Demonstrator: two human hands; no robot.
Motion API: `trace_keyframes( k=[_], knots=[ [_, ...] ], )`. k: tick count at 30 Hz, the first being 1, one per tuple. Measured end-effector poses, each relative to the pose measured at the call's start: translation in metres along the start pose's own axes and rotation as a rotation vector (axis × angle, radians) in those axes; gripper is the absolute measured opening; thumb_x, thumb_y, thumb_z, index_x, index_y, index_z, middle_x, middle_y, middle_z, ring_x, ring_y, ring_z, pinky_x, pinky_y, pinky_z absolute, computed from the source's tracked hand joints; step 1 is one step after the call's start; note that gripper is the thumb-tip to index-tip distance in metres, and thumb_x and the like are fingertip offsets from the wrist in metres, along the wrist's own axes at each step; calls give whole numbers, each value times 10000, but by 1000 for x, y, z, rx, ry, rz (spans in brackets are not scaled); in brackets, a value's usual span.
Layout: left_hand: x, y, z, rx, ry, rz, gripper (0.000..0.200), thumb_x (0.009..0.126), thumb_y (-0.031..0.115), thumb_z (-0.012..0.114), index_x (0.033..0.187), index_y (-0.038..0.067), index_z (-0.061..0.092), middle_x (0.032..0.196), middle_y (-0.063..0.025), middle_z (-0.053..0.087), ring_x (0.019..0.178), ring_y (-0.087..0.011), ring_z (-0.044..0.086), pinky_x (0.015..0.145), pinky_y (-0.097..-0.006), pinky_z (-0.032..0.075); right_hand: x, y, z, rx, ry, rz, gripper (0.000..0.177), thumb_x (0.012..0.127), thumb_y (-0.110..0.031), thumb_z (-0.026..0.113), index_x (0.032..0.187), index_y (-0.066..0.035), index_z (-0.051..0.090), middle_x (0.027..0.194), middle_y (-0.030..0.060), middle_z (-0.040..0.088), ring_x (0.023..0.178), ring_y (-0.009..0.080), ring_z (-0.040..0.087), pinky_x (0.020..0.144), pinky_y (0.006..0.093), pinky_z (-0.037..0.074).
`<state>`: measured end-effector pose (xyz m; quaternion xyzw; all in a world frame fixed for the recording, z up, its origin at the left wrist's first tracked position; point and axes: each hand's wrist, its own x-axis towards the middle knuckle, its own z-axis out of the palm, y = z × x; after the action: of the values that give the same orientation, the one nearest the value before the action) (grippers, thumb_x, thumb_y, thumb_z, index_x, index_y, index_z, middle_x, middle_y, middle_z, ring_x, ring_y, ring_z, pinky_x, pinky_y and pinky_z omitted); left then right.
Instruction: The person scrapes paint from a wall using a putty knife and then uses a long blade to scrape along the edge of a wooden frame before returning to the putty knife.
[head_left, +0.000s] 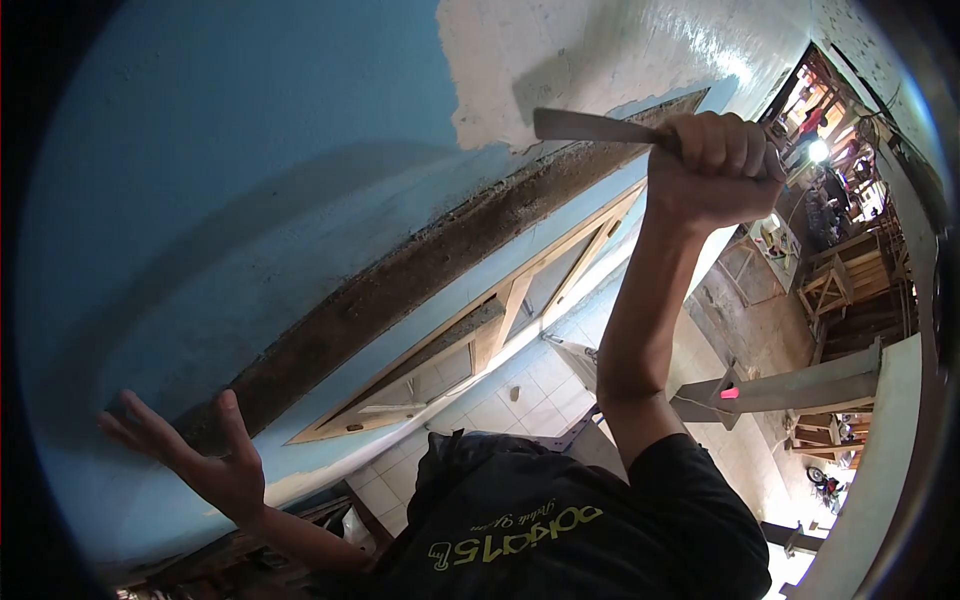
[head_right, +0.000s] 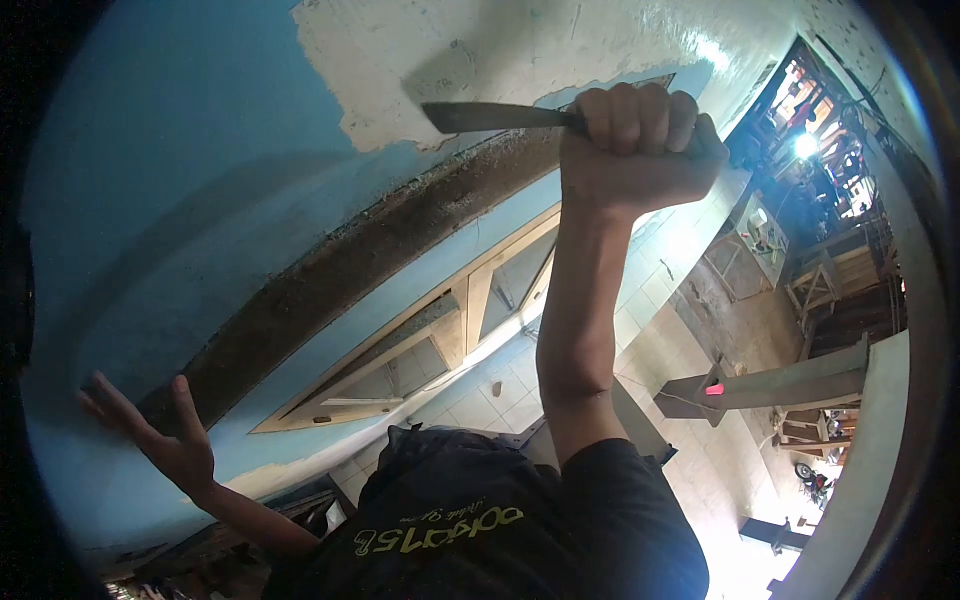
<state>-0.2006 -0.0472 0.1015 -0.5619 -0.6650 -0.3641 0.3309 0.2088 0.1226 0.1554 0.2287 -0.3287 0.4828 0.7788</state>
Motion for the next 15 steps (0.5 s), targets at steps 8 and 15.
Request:
trace_keyframes(
  k=[8,15],
  knots=[
    [-1,-4,1,48,5,23,864,811,360,716,1508,134,258,1584,-188,77,1463,-372,49,1145,-568,159,-8,9,-15,-154,47,-21,330,789,-234,408,504,-208,245,446,-64,199,389,85,167,386,252,191],
    [0,-3,0,60,14,32,862,811,358,716,1507,136,260,1584,-189,77,1462,-376,52,1145,-562,163,-9,15,-14,-144,77,-7,321,783,-246,432,507,-208,273,444,-64,232,383,82,197,378,249,227]
  ],
)
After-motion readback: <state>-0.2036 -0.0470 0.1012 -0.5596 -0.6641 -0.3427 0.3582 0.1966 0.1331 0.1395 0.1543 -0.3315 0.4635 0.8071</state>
